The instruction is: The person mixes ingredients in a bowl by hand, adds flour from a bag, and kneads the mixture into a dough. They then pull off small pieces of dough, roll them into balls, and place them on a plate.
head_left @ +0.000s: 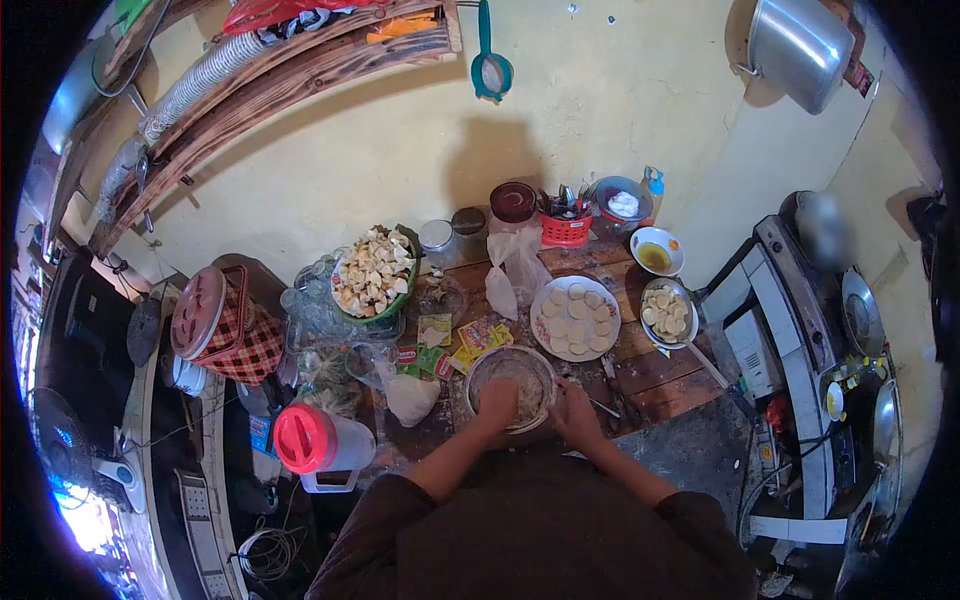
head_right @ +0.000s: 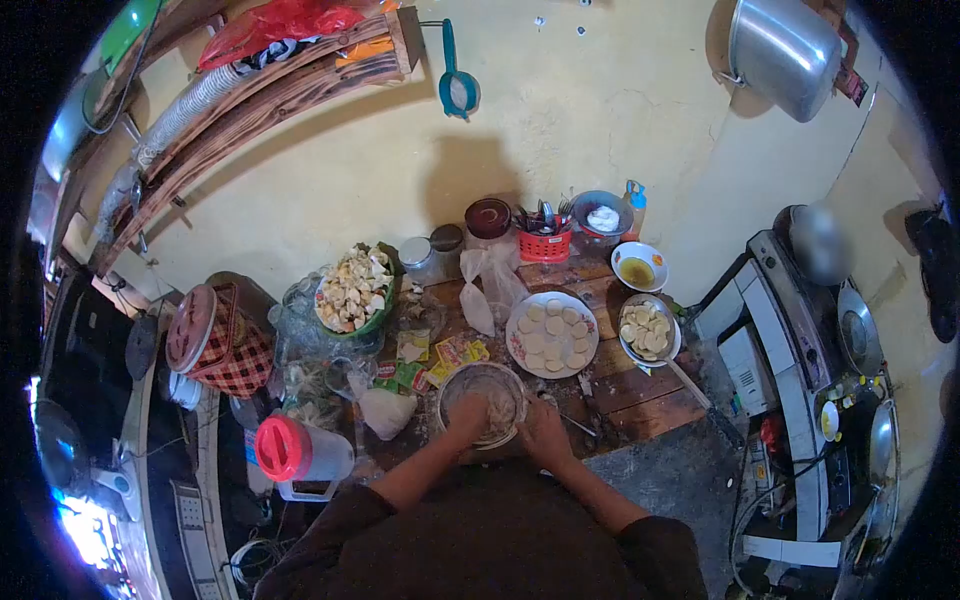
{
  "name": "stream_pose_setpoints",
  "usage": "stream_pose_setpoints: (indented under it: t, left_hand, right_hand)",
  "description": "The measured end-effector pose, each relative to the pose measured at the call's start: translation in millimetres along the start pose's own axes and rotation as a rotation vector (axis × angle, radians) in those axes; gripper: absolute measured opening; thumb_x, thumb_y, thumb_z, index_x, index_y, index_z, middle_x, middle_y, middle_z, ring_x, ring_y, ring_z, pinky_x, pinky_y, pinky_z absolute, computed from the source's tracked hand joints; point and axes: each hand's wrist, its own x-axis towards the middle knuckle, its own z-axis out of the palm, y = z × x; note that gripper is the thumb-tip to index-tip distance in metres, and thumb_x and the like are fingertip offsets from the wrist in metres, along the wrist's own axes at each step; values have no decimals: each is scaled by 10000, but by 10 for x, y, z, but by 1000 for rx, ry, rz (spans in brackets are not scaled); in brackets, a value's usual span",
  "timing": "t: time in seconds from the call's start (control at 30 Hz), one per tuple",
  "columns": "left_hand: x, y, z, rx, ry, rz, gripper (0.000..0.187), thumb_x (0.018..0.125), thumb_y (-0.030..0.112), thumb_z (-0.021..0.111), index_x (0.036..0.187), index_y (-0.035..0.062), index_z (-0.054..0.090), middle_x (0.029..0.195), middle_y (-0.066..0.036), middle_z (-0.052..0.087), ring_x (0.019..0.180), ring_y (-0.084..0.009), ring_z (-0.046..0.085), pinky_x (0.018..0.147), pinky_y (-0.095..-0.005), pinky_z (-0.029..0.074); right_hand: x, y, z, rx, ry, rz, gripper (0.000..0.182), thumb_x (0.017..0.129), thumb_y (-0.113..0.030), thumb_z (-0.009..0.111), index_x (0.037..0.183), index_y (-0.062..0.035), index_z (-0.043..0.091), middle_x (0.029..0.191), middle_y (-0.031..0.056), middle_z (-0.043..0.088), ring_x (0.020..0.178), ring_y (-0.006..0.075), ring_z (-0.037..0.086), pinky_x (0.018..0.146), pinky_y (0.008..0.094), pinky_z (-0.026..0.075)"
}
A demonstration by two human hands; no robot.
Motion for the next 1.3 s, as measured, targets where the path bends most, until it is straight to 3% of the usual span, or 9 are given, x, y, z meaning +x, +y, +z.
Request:
stream_pose_setpoints:
  t: [0.1,0.2,0.37,0.6,0.67,0.87,1.1,1.17,1.3]
  left_hand:
    - [54,-55,-19,-62,34,-87,160,702,179,609,789,49,642,764,-144,618,733,-309,617,650,-412,497]
    - [-119,78,-308,-102,-303,-99,356,789,333,526,937,31,645,1106,-191,554,1074,-383,490,835,-477,430]
    - [-298,100,-234,-20,-245,20,676,822,547,396,1265,38,439,1440,-143,166,1302,-393,126,982,-612,141]
    - [7,-129,-269,-253,-92,-109,493,744,366,576,1095,21,548,1188,-169,470,1127,-368,398,923,-497,333]
    - [-36,-329,-303,-219,-42,117,353,680,255,633,948,28,599,1017,-137,545,1027,-333,463,876,-443,387]
    - [-393,-393,-842,-304,258,98,99,641,180,682,662,86,664,1045,-86,576,1060,-296,460,915,-418,358]
    - [-498,-503,-576,-290,383,111,106,631,231,702,671,140,665,1154,-80,514,1212,-297,333,996,-534,185]
    - [-546,-449,-730,-325,331,49,200,641,217,696,789,92,647,1176,-127,482,1212,-326,318,1002,-514,199]
    - [-410,-476,-398,-455,575,-29,458,656,147,661,1088,44,548,1227,-234,404,1191,-399,292,1006,-500,216]
  right_hand:
    - [-16,15,-64,8,18,18,494,788,-172,591,1216,-24,393,1083,202,492,985,351,485,863,395,398]
    - [-91,94,-63,11,123,-49,464,782,-144,588,1195,-23,415,1080,188,499,978,331,491,847,374,408]
    - [-82,4,-158,-25,222,-54,354,774,-107,581,1105,-23,489,1038,164,530,957,315,503,823,381,411]
    - [193,-247,-148,-29,253,-105,180,779,-99,572,944,-28,569,957,138,566,914,303,521,795,363,419]
    - [221,-349,-89,43,262,-37,146,775,-102,583,904,-33,588,909,134,574,853,288,542,734,353,442]
    - [169,-379,170,114,54,48,169,757,-109,607,907,-31,598,873,133,576,828,262,556,671,333,462]
    - [403,-481,393,-174,-163,-49,316,718,-136,633,1016,-49,571,1051,163,537,973,327,527,828,402,438]
    - [519,-387,600,-294,-285,177,532,665,-206,676,1125,-4,500,1171,215,471,1075,360,473,920,416,386]
    - [562,-198,1002,-513,-429,49,705,615,-250,702,1177,72,424,1208,266,433,1115,393,431,981,412,327]
